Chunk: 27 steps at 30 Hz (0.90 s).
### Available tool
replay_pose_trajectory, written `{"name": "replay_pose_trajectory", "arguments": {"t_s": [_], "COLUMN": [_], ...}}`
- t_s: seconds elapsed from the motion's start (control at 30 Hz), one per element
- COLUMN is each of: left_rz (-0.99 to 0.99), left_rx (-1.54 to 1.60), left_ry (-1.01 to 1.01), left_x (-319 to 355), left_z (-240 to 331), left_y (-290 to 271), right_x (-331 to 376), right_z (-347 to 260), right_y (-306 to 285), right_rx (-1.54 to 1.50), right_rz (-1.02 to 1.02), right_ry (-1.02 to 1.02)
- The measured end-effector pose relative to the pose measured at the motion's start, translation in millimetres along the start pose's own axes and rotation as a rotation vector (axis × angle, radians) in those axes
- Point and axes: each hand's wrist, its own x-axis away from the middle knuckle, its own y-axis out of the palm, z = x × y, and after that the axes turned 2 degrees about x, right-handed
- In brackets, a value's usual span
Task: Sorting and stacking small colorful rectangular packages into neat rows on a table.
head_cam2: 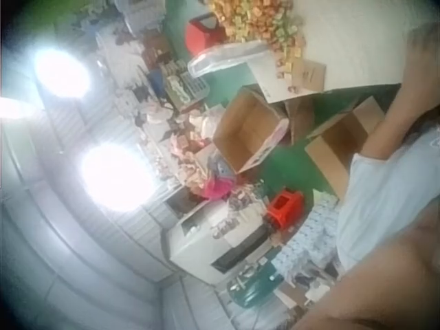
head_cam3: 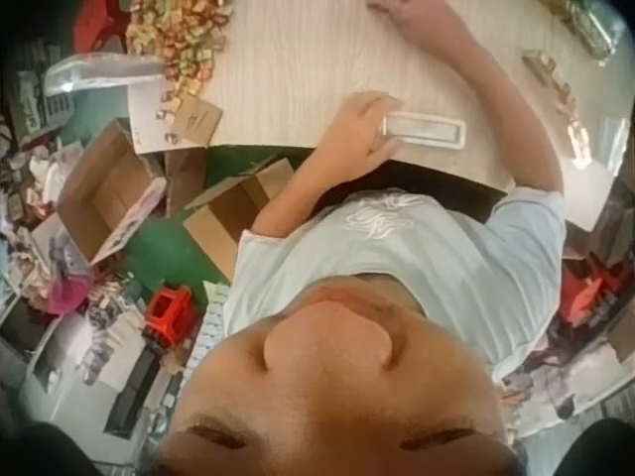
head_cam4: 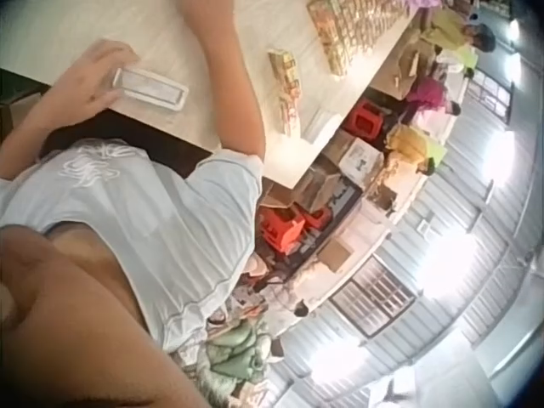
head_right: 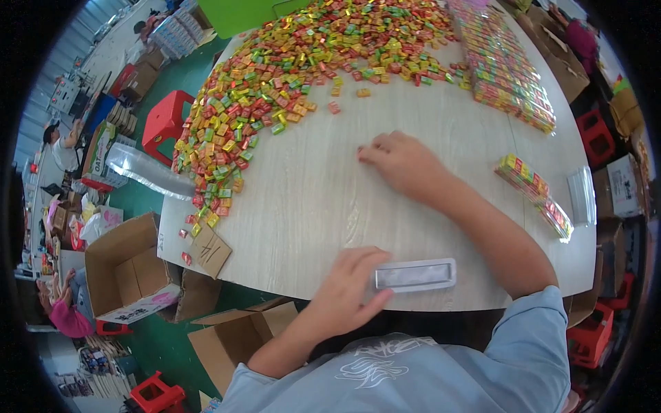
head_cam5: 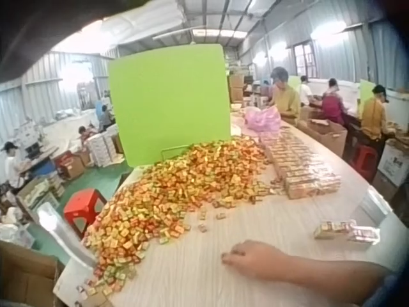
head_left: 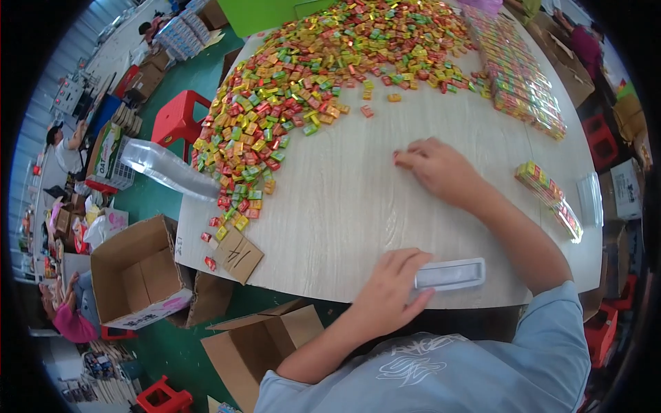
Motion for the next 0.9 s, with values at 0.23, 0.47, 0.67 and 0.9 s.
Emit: {"name": "replay_pose_trajectory", "arguments": {"t_s": [0.23, 0.47, 0.67, 0.9], "left_rz": [-0.023, -0.025, 0.069, -0.024], "left_rx": [-0.407, -0.609, -0.546, -0.476], "left_ry": [0.039, 0.099, 0.161, 0.171], "left_x": [-53.0, -147.6, -153.6, -149.0], "left_z": [-14.9, -47.6, -91.5, -97.6], "left_y": [-62.3, -77.4, -77.2, -83.0], "right_x": [-0.2, -38.4, -35.4, -7.6], "right_z": [2.5, 127.9, 144.9, 93.4], "right_y": [-19.7, -20.0, 1.7, -23.2], "right_rx": [0.038, 0.239, 0.513, 0.204], "right_rz": [0.070, 0.300, 0.271, 0.132], "right_ry": [-0.045, 0.704, 0.599, 0.663]}}
